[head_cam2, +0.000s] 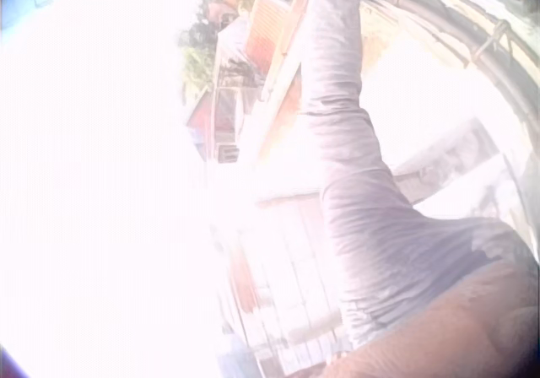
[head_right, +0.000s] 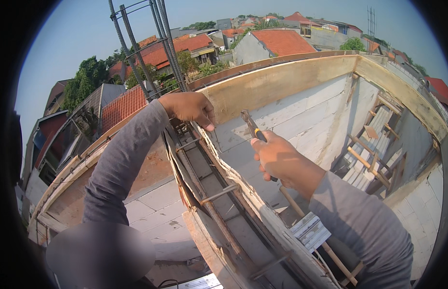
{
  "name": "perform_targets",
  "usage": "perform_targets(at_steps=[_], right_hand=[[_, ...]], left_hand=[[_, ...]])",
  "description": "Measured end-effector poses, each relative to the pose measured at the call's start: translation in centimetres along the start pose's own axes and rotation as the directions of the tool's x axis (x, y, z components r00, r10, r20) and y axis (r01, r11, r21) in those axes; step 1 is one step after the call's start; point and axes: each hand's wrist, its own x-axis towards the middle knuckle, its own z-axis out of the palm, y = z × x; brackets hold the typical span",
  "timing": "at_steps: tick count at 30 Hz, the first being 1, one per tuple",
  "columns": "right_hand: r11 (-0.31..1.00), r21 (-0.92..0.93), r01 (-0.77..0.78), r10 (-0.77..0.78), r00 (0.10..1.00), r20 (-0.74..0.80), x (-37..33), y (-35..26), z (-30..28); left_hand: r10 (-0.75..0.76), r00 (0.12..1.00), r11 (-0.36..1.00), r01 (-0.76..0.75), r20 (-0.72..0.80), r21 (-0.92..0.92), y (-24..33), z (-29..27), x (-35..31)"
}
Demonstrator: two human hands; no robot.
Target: The person secures vertical rebar to a wooden formwork on a rooftop using pliers and wire. They repeatedly wrap wire around the rebar and formwork, then twist and tighten it with pliers to hold the structure in place.
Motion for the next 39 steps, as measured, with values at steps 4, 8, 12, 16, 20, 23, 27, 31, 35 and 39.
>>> perform_targets(at_steps=[4, 8, 12, 16, 20, 23, 27, 31, 35, 39], right_hand=[[0.998, -0.024, -0.054, 0.053, 0.997, -0.061, 0.3, -0.4, 0.4], [0.998, -0.022, -0.062, 0.06, 0.995, -0.074, 0.6, -0.3, 0.5], [0.997, -0.065, -0.04, 0.037, 0.998, -0.05, 0.4, -0.3, 0.5], [0.999, -0.053, -0.013, 0.012, 1.0, -0.003, 0.4, 0.0, 0.5], [0.997, -0.074, -0.008, 0.009, 1.0, 0.012, -0.2, -0.4, 1.1], [0.995, -0.092, 0.025, -0.023, 1.0, 0.02, -0.1, -0.5, 1.3], [0.995, -0.024, 0.099, -0.099, 0.995, -0.005, -0.2, -1.0, 2.0], [0.961, -0.188, 0.2, -0.221, 0.97, -0.098, 0.4, -0.6, 2.5], [0.882, -0.402, 0.246, -0.267, 0.964, 0.005, 0.2, -0.5, 2.3], [0.992, 0.049, 0.114, -0.103, 0.977, -0.187, -1.4, -2.2, 3.3]], left_hand=[[0.127, 0.979, 0.988, -0.139, 0.156, 0.064, 1.4, -0.2, 0.8], [0.187, 0.951, 0.941, -0.245, -0.247, -0.232, 1.2, 0.7, -0.6], [0.114, 0.938, 0.94, -0.209, -0.328, -0.27, -0.5, 1.0, -1.2], [0.089, 0.965, 0.896, -0.185, -0.245, -0.403, -2.4, 2.2, -2.0], [0.089, 0.958, 0.882, -0.203, -0.273, -0.425, -3.1, 2.8, -2.4], [0.094, 0.965, 0.918, -0.179, -0.245, -0.355, -2.8, 2.4, -2.6], [-0.031, 0.964, 0.943, -0.059, -0.264, -0.328, -2.4, 2.9, -2.9], [-0.075, 0.96, 0.935, -0.027, -0.27, -0.354, -1.8, 2.6, -3.1], [-0.098, 0.958, 0.918, -0.017, -0.269, -0.396, -2.0, 2.9, -3.1], [-0.101, 0.957, 0.918, -0.016, -0.271, -0.397, -2.3, 2.9, -3.5]])
